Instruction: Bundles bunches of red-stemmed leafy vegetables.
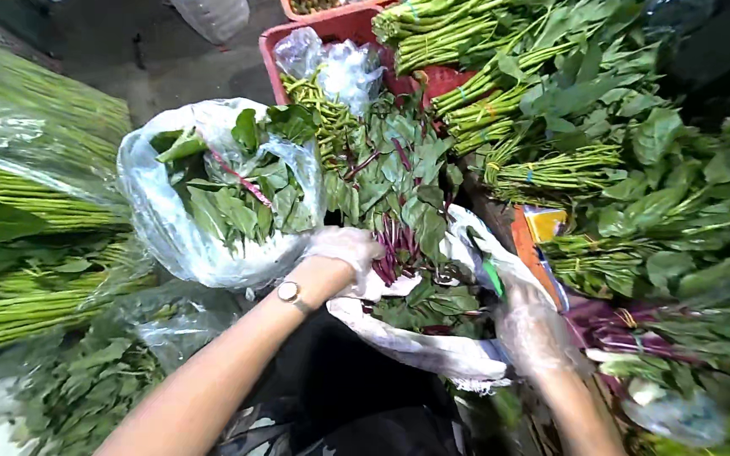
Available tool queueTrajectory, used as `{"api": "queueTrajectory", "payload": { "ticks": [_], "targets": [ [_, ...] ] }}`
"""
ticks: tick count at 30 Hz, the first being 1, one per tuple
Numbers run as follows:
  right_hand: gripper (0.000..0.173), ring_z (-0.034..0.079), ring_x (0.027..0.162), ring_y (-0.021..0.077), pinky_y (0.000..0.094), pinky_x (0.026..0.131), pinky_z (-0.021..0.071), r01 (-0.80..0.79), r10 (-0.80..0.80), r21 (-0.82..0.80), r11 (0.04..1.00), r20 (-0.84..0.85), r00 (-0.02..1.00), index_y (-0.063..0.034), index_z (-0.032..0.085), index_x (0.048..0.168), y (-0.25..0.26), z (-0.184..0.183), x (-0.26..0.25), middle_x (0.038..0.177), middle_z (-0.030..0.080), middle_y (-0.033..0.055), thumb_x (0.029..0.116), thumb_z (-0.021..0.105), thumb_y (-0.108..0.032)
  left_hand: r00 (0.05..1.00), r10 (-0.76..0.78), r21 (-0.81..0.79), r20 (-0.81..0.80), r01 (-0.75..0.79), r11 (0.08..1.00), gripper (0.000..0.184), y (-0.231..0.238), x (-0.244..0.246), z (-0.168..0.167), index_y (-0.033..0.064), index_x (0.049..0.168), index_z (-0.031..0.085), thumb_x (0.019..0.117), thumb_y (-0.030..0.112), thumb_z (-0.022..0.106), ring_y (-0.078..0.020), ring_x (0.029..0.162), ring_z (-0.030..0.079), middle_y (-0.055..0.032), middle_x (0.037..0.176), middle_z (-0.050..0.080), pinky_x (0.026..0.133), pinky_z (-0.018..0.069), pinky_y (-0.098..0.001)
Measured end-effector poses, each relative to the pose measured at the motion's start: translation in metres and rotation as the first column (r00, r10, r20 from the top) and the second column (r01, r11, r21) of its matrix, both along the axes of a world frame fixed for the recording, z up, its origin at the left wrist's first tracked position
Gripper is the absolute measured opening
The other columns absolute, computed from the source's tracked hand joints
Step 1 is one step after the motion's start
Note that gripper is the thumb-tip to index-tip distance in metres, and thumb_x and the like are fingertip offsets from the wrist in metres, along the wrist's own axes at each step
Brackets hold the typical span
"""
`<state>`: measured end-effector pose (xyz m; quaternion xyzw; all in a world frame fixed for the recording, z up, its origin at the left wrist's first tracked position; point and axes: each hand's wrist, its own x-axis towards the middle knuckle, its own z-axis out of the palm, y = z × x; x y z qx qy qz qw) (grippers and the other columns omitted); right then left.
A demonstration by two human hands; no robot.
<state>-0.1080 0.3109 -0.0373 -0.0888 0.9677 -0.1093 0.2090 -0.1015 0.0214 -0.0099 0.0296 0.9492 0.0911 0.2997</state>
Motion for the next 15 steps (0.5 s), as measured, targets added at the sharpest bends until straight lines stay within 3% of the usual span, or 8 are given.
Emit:
{"api": "queueTrajectory", "payload": {
  "ticks": [3,6,7,9,11,13,15],
  "targets": [
    [0.06,0.057,0.124,0.052,0.0671,0.099,0.0457,0.023,-0.034,0.099,0.995,0.103,0.994,-0.0091,0.047,0.153,0.015,-0.011,0.007,0.143,0.053,0.0295,0.0958,0.063,-0.008,0.985,-0.171,-0.101,0.003,0.17,0.98,0.049,0.012,-0.015,-0.015,0.025,0.137,0.064,0.0901,0.011,0.071,-0.0409,0.121,0.059,-0.0122,0.137,0.061,0.096,0.047,-0.0623],
    [0.068,0.052,0.131,0.0496,0.0673,0.103,0.0413,-0.095,0.026,0.23,0.968,0.286,0.958,-0.0123,0.038,0.159,0.009,0.012,-0.006,0.151,0.048,0.0259,0.0998,0.064,-0.031,0.961,-0.274,-0.099,-0.037,0.269,0.958,0.042,0.009,-0.021,-0.02,0.0239,0.133,0.067,0.0931,0.011,0.069,-0.0398,0.12,0.06,-0.0124,0.135,0.062,0.098,0.0461,-0.06],
    [0.063,0.054,0.13,0.0488,0.068,0.103,0.0408,-0.147,0.079,0.243,0.959,0.269,0.96,-0.0118,0.044,0.156,0.005,0.02,-0.011,0.147,0.053,0.0246,0.1007,0.063,-0.036,0.954,-0.295,-0.095,-0.053,0.29,0.952,0.037,0.005,-0.022,-0.02,0.0236,0.13,0.069,0.0947,0.014,0.067,-0.0386,0.118,0.061,-0.0119,0.133,0.064,0.099,0.0456,-0.0591],
    [0.041,0.065,0.111,0.0501,0.071,0.091,0.0475,-0.218,0.224,0.1,0.971,-0.058,0.973,-0.0102,0.067,0.135,0.003,0.021,-0.016,0.122,0.069,0.0256,0.0992,0.065,-0.03,0.944,-0.316,-0.068,-0.092,0.31,0.948,0.033,-0.003,-0.019,-0.018,0.0219,0.127,0.072,0.0946,0.017,0.068,-0.0375,0.117,0.062,-0.0119,0.129,0.066,0.104,0.0431,-0.0588],
    [0.022,0.073,0.088,0.0406,0.0628,0.075,0.0548,-0.345,0.244,-0.164,0.924,-0.442,0.863,-0.0098,0.078,0.112,-0.009,0.0,-0.031,0.097,0.075,0.0188,0.094,0.067,-0.014,0.906,-0.338,-0.013,-0.256,0.346,0.938,0.03,-0.015,-0.01,-0.018,0.0194,0.122,0.075,0.0919,0.016,0.072,-0.0366,0.111,0.065,-0.0125,0.121,0.07,0.103,0.0456,-0.0575],
    [0.022,0.074,0.088,0.0314,0.0548,0.078,0.0576,-0.478,0.254,-0.395,0.785,-0.498,0.829,-0.0096,0.08,0.109,-0.042,-0.01,-0.049,0.097,0.076,0.013,0.0927,0.064,-0.007,0.832,-0.306,0.069,-0.462,0.378,0.923,0.025,-0.03,-0.001,-0.018,0.0151,0.114,0.078,0.0892,0.012,0.073,-0.036,0.104,0.068,-0.0136,0.111,0.072,0.1,0.0484,-0.0577],
    [0.027,0.073,0.096,0.0294,0.0542,0.086,0.0574,-0.554,0.398,-0.485,0.676,-0.393,0.829,-0.0117,0.078,0.115,-0.08,-0.012,-0.064,0.105,0.076,0.0114,0.0928,0.064,-0.005,0.735,-0.194,0.144,-0.65,0.369,0.918,0.023,-0.043,0.005,-0.015,0.0115,0.11,0.078,0.0887,0.011,0.069,-0.0365,0.098,0.07,-0.015,0.104,0.073,0.092,0.0525,-0.0589]
  ]
}}
